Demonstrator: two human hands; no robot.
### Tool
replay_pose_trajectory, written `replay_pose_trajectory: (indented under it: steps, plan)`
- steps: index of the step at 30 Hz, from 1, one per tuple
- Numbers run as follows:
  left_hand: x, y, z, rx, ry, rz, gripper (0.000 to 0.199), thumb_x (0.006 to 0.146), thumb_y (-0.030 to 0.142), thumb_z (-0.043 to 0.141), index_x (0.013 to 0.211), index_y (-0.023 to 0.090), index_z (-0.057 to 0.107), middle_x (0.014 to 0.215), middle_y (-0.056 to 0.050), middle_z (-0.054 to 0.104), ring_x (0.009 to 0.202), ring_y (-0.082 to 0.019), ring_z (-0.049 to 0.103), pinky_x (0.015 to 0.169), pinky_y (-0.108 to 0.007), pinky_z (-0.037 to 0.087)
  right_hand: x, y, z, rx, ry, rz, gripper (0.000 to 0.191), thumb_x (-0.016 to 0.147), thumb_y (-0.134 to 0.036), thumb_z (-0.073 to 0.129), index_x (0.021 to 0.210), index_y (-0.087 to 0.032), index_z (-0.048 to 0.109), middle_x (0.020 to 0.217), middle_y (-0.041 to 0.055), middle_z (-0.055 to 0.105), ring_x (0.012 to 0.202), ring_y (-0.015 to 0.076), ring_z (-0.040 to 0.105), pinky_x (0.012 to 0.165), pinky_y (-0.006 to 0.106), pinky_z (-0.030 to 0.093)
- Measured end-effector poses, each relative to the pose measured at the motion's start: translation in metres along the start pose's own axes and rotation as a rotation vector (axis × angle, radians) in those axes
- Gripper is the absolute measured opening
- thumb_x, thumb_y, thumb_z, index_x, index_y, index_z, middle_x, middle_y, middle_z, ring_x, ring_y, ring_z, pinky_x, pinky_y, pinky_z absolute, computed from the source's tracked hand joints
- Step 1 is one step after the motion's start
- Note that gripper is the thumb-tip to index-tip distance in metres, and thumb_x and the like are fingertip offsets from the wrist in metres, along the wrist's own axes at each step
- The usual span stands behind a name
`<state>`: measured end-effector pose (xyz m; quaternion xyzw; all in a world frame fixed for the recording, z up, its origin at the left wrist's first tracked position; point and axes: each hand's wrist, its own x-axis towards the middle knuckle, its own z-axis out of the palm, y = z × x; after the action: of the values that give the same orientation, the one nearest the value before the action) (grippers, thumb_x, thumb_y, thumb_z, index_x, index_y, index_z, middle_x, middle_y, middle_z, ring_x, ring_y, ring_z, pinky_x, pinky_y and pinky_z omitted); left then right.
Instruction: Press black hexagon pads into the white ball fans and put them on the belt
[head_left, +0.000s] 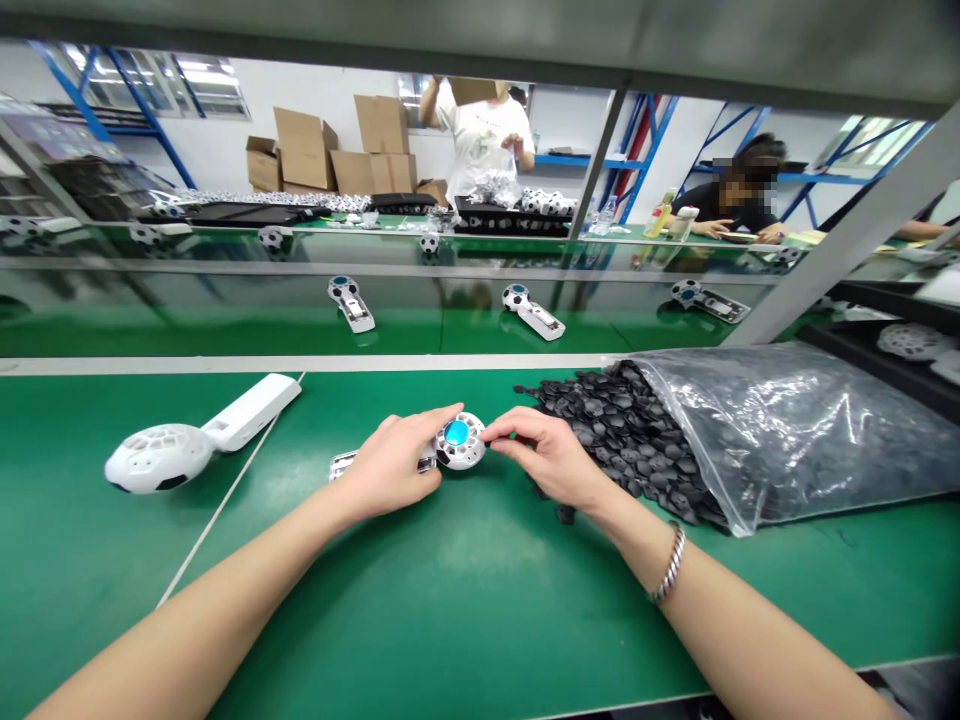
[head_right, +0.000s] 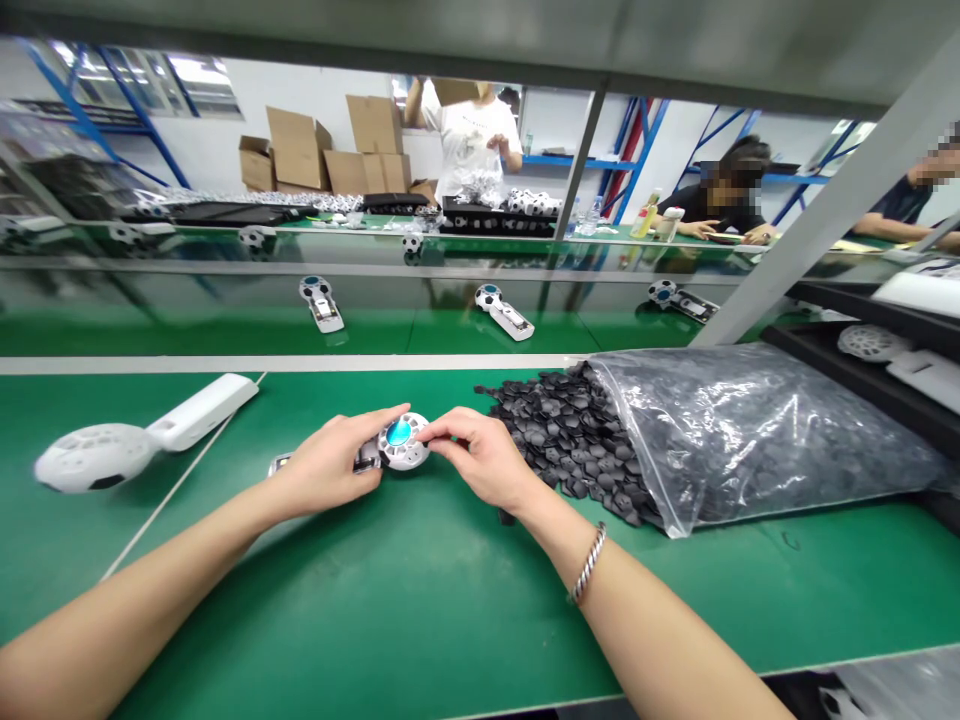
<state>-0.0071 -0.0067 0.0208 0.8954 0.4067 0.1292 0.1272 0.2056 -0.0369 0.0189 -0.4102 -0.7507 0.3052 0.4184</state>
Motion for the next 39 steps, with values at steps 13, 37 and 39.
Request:
replay_pose_trajectory:
  steps: [13, 37, 39]
  plan:
    - [-0.002, -0.002, -0.003, 0.002, 0.013, 0.079, 0.067, 0.071, 0.020, 0.050, 0.133, 0.030, 0.029, 0.130, 0.000, 0.048, 0.108, -0.021, 0.050, 0.092, -0.035, 0.033, -0.003, -0.002, 0.009, -0.252, -0.142, -0.229, 0.014, 0.084, -0.016, 0.053, 0.088, -0.023, 0.064, 0.091, 0.0013, 0.066, 0.086, 0.0141, 0.058, 0.078, 0.027, 0.045]
    - [0.002, 0.007, 0.006, 0.000, 0.126, -0.024, 0.062, 0.073, 0.055, 0.051, 0.125, 0.023, 0.043, 0.119, -0.006, 0.057, 0.106, -0.025, 0.053, 0.089, -0.040, 0.037, 0.001, 0.019, 0.015, -0.140, 0.042, -0.005, 0.037, 0.072, -0.033, 0.067, 0.103, -0.021, 0.051, 0.101, 0.0053, 0.053, 0.085, 0.0152, 0.055, 0.066, 0.027, 0.046]
    - [0.001, 0.007, 0.005, 0.014, 0.121, -0.019, 0.061, 0.075, 0.054, 0.049, 0.126, 0.022, 0.042, 0.121, -0.007, 0.057, 0.107, -0.025, 0.053, 0.090, -0.041, 0.036, 0.001, 0.020, 0.017, -0.093, 0.025, 0.035, 0.040, 0.073, -0.032, 0.065, 0.108, -0.021, 0.048, 0.107, 0.0074, 0.053, 0.091, 0.0171, 0.056, 0.065, 0.027, 0.048]
